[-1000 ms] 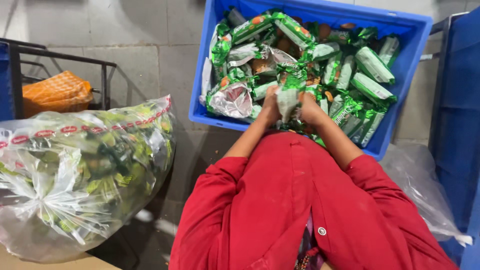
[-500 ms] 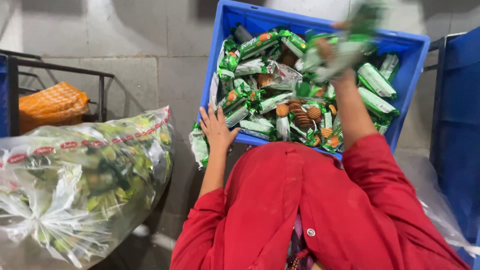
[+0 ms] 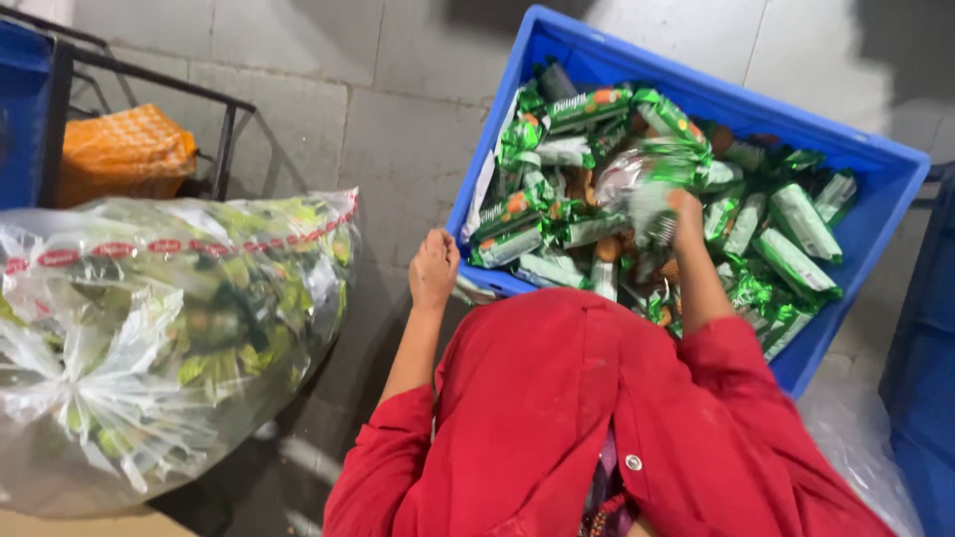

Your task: The person repeatedly picks wrapped cookies from a blue crate, unwraps them by hand, and places the unwrapped cookies into a second blue crate. The process continues throughout the clip with multiple units handled one at a time.

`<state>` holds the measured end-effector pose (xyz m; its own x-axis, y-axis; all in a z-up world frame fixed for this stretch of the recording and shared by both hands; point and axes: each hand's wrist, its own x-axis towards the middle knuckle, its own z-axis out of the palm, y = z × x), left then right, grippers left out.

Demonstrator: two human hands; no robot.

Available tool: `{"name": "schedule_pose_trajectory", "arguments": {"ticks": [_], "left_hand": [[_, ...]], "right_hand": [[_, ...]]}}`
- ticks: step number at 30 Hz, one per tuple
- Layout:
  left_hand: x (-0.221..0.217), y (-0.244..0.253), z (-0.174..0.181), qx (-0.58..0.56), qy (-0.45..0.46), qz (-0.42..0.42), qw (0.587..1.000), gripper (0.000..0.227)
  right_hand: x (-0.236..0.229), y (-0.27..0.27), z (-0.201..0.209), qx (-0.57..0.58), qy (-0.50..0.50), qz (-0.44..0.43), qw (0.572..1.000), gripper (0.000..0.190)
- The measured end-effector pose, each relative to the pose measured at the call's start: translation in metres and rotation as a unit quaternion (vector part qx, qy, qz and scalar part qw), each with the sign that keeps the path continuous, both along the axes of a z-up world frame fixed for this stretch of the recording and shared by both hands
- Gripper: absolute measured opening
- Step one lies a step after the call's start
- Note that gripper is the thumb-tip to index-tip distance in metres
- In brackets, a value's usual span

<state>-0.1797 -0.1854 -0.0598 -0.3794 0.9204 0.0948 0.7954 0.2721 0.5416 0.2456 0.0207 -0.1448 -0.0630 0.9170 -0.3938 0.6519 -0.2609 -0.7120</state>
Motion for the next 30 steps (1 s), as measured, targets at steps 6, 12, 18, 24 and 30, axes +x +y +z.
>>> {"name": "schedule_pose_trajectory", "arguments": {"ticks": [6, 12, 18, 24, 30], "left_hand": [[0.023, 0.012, 0.031, 0.063, 0.097, -0.124, 0.986, 0.011], [0.005, 0.001, 0.031, 0.160, 0.063, -0.291, 0.941, 0.025], [-0.016, 0.000, 0.002, 0.083, 0.089, -0.392, 0.912, 0.026], [-0.016, -0.011, -0.006, 0.160, 0.076, -0.376, 0.909, 0.016], [-0.014, 0.001, 0.002, 0.172, 0.084, -0.370, 0.909, 0.017]], "right_hand": [[0.022, -0.037, 0.017, 0.020, 0.464, -0.045, 0.884, 0.040], [-0.087, -0.016, -0.026, -0.078, 0.584, 0.014, 0.808, 0.036], [-0.244, -0.037, -0.054, -0.177, 0.609, 0.123, 0.763, 0.033], [-0.300, -0.066, -0.071, -0.207, 0.630, 0.112, 0.740, 0.029], [-0.320, -0.050, -0.071, -0.220, 0.728, 0.032, 0.649, 0.026]]}}
